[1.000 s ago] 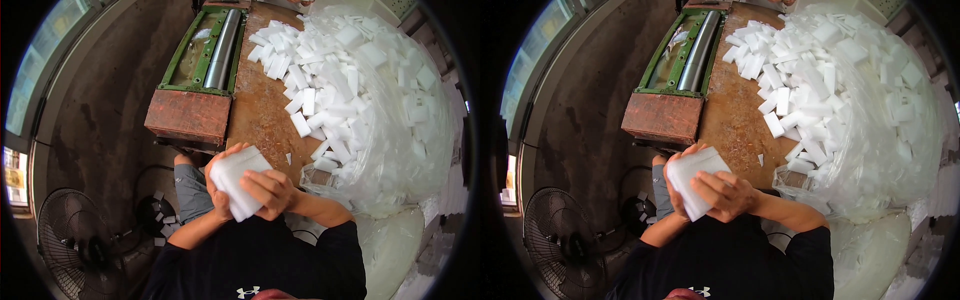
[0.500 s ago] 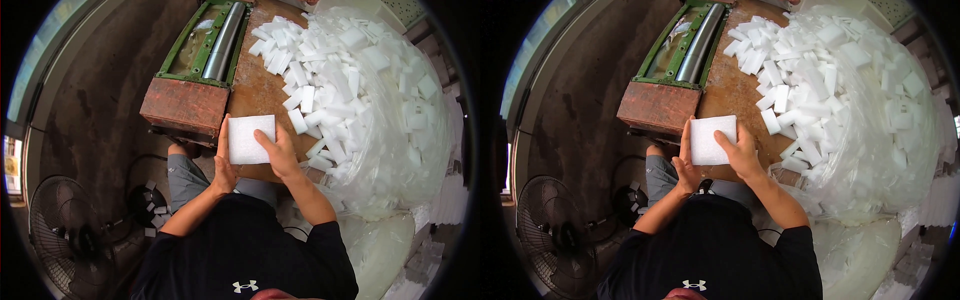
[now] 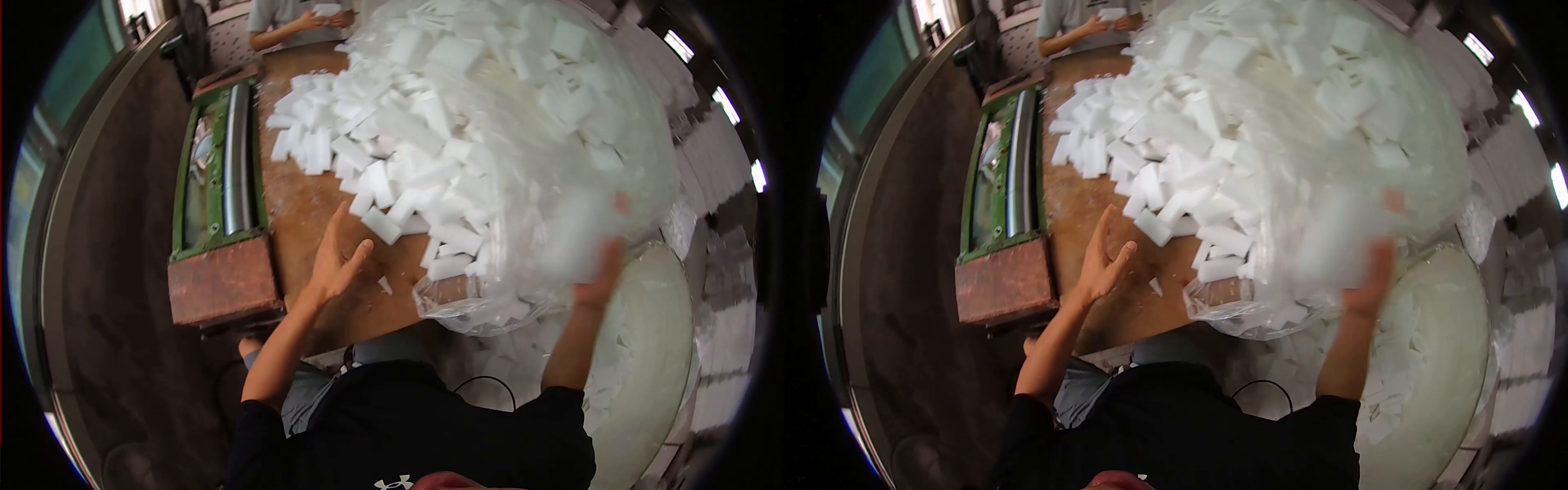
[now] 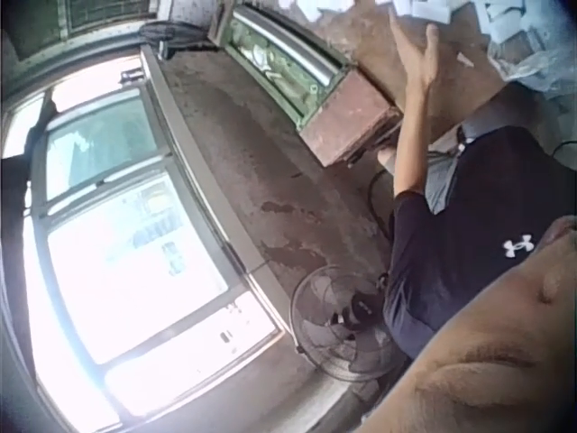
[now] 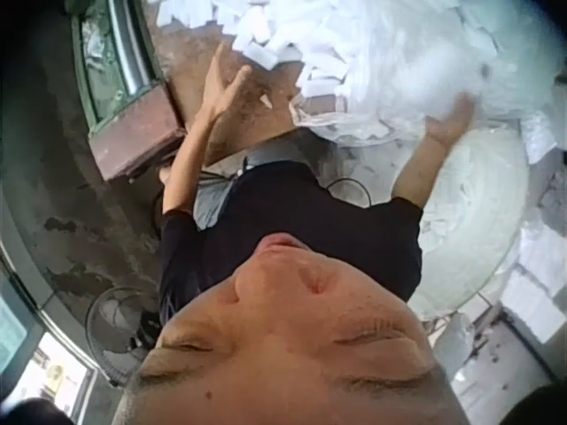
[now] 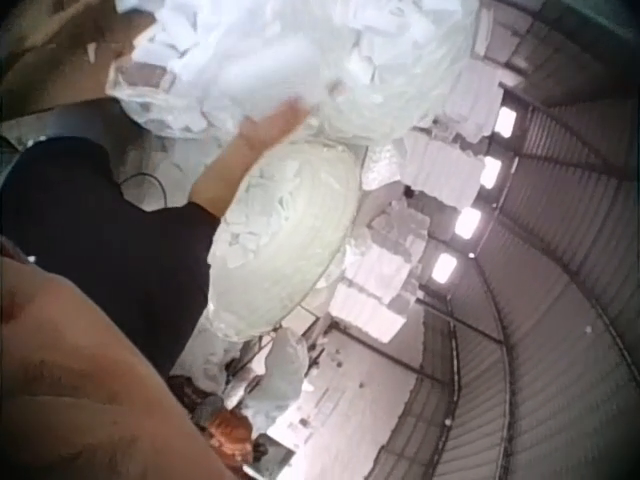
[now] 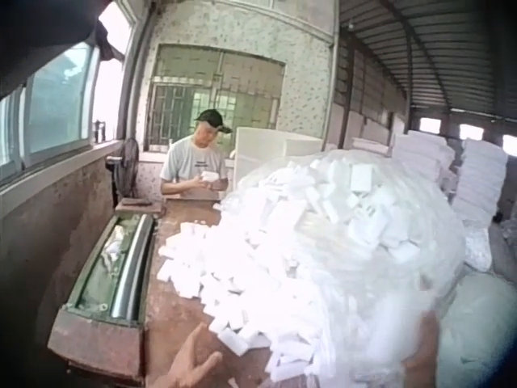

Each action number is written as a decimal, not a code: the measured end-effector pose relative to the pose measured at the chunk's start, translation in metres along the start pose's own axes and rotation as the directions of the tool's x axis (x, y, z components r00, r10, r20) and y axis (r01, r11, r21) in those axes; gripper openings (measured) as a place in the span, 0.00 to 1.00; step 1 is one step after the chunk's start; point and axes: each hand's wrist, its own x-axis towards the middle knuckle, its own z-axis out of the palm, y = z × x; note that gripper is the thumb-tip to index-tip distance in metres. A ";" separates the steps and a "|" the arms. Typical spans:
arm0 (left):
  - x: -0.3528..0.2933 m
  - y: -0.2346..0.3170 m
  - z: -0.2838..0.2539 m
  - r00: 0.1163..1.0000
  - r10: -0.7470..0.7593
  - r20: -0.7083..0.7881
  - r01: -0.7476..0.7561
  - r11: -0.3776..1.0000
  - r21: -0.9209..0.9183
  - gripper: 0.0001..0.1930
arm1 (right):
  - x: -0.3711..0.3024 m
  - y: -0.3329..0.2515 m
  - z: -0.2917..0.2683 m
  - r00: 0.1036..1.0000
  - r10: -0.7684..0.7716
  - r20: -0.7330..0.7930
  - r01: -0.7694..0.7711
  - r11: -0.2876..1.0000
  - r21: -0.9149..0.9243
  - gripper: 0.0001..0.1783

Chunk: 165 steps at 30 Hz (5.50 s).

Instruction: Inspecting, counting, and organizing rectangular foam blocks at a manufacturing workstation.

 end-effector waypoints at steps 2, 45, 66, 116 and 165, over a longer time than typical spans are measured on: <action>0.020 -0.009 0.005 0.997 0.045 0.063 -0.051 0.994 0.096 0.44 | 0.020 -0.054 -0.062 0.969 -0.035 -0.243 0.202 0.677 0.708 0.36; -0.129 -0.005 -0.020 0.968 0.067 -0.243 0.164 0.566 0.808 0.23 | -0.051 0.191 0.251 0.385 0.144 0.912 0.629 0.682 -0.373 0.19; -0.111 -0.028 -0.033 0.935 0.165 -0.315 0.064 0.793 0.606 0.26 | -0.023 0.248 0.428 0.169 -0.039 0.985 0.632 0.771 -0.078 0.16; -0.137 0.040 -0.044 0.469 -0.412 -0.782 -0.116 0.848 -0.517 0.14 | -0.142 0.102 0.292 0.434 0.365 0.824 -0.194 0.930 -0.311 0.20; -0.091 0.013 -0.019 0.974 0.007 -0.228 0.174 0.626 0.760 0.30 | -0.056 0.115 0.148 0.889 0.312 0.335 -0.356 0.931 0.078 0.22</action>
